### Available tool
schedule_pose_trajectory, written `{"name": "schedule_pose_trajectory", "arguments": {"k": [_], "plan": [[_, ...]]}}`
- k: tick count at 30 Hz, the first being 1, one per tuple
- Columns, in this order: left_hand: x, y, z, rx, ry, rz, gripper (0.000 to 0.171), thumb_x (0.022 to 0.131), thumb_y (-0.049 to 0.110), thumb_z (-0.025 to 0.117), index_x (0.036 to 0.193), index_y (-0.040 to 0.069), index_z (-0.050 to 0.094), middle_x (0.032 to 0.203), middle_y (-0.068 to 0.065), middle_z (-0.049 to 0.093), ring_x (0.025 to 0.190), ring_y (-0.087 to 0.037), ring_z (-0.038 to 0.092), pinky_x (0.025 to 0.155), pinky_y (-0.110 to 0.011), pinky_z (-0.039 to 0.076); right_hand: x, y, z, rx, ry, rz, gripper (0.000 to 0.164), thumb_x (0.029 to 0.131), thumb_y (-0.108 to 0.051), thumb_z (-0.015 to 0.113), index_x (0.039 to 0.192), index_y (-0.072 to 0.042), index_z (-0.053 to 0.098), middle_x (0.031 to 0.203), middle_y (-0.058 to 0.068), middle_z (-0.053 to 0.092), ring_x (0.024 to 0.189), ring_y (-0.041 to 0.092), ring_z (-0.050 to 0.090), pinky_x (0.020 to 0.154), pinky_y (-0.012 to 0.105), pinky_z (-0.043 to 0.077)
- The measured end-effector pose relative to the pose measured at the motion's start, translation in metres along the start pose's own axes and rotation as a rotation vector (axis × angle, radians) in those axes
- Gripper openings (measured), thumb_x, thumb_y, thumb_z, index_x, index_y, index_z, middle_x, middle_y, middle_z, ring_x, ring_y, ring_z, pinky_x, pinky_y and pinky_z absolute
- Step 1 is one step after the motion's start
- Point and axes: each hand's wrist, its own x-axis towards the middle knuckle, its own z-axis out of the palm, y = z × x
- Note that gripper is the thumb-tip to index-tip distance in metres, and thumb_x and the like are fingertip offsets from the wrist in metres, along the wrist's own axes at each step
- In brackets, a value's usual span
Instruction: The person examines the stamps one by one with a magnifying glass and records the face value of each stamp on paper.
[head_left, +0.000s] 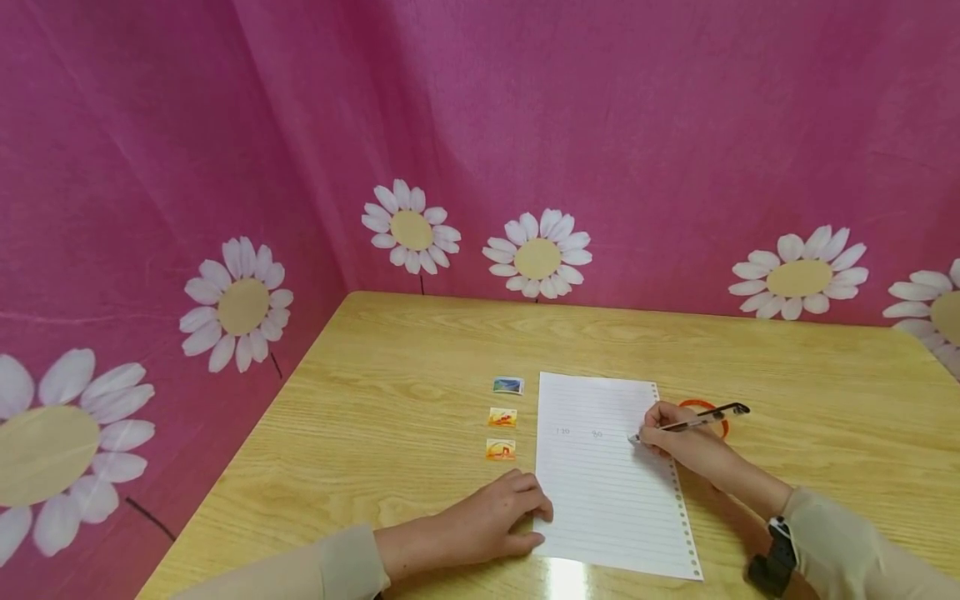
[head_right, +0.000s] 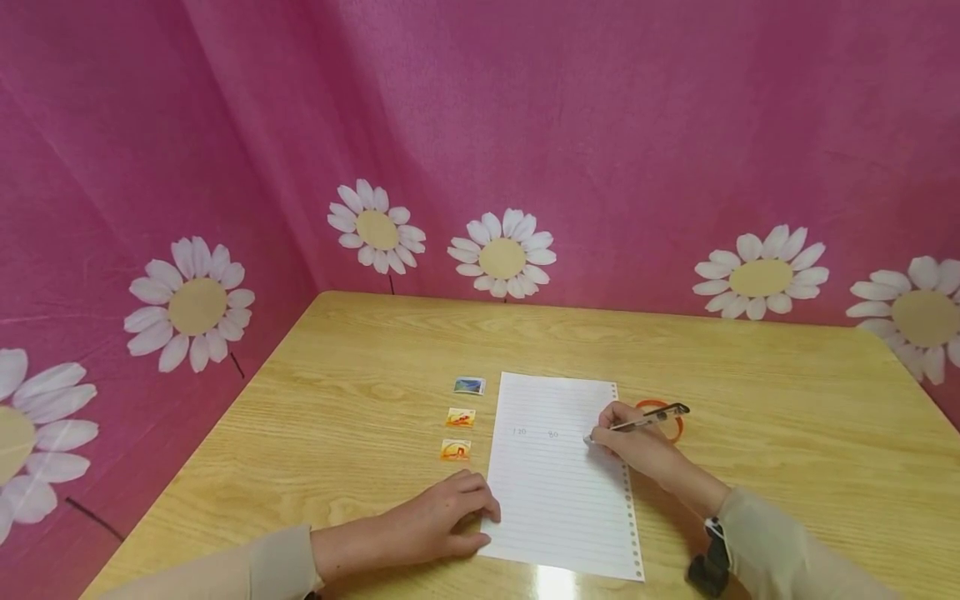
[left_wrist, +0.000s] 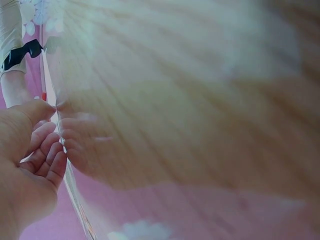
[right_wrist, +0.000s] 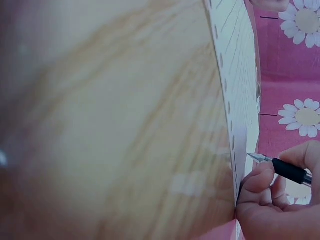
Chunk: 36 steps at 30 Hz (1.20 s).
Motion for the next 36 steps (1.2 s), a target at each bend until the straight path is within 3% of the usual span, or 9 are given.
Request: {"name": "schedule_pose_trajectory", "arguments": {"k": [9, 18, 25, 36], "plan": [[-0.0004, 0.0006, 0.0018, -0.008, 0.014, 0.007, 0.015, 0.095, 0.024, 0.065, 0.108, 0.017, 0.065, 0.105, 0.007, 0.059, 0.098, -0.002, 0.048, 0.088, -0.01, 0.042, -0.0007, 0.0017, 0.0019, 0.019, 0.058, 0.04, 0.012, 0.089, -0.009, 0.058, 0.091, 0.0, 0.049, 0.073, -0.001, 0.052, 0.064, 0.005, 0.047, 0.058, 0.02, 0.041], [-0.001, 0.0001, 0.0028, -0.009, 0.018, 0.001, 0.015, 0.095, 0.024, 0.065, 0.108, 0.017, 0.064, 0.106, 0.007, 0.058, 0.099, -0.002, 0.048, 0.089, -0.012, 0.043, -0.0027, -0.0022, 0.0048, -0.04, 0.077, 0.003, 0.013, 0.084, -0.006, 0.059, 0.087, -0.001, 0.047, 0.067, -0.002, 0.047, 0.058, 0.004, 0.042, 0.053, 0.019, 0.036], [-0.001, 0.0001, 0.0013, -0.016, 0.018, -0.001, 0.015, 0.094, 0.023, 0.065, 0.108, 0.017, 0.065, 0.106, 0.007, 0.059, 0.101, -0.003, 0.049, 0.09, -0.012, 0.043, -0.0033, 0.001, 0.0041, 0.0, 0.151, 0.051, 0.012, 0.087, -0.009, 0.059, 0.089, -0.003, 0.048, 0.07, -0.004, 0.048, 0.061, 0.005, 0.043, 0.056, 0.021, 0.038], [-0.0012, 0.0003, 0.0024, -0.009, 0.028, 0.006, 0.015, 0.094, 0.023, 0.065, 0.107, 0.017, 0.065, 0.105, 0.007, 0.059, 0.101, -0.003, 0.05, 0.091, -0.012, 0.043, -0.0032, 0.0037, 0.0045, -0.03, 0.149, 0.048, 0.014, 0.085, -0.009, 0.06, 0.091, -0.002, 0.048, 0.071, -0.004, 0.047, 0.062, 0.005, 0.042, 0.057, 0.021, 0.036]]}}
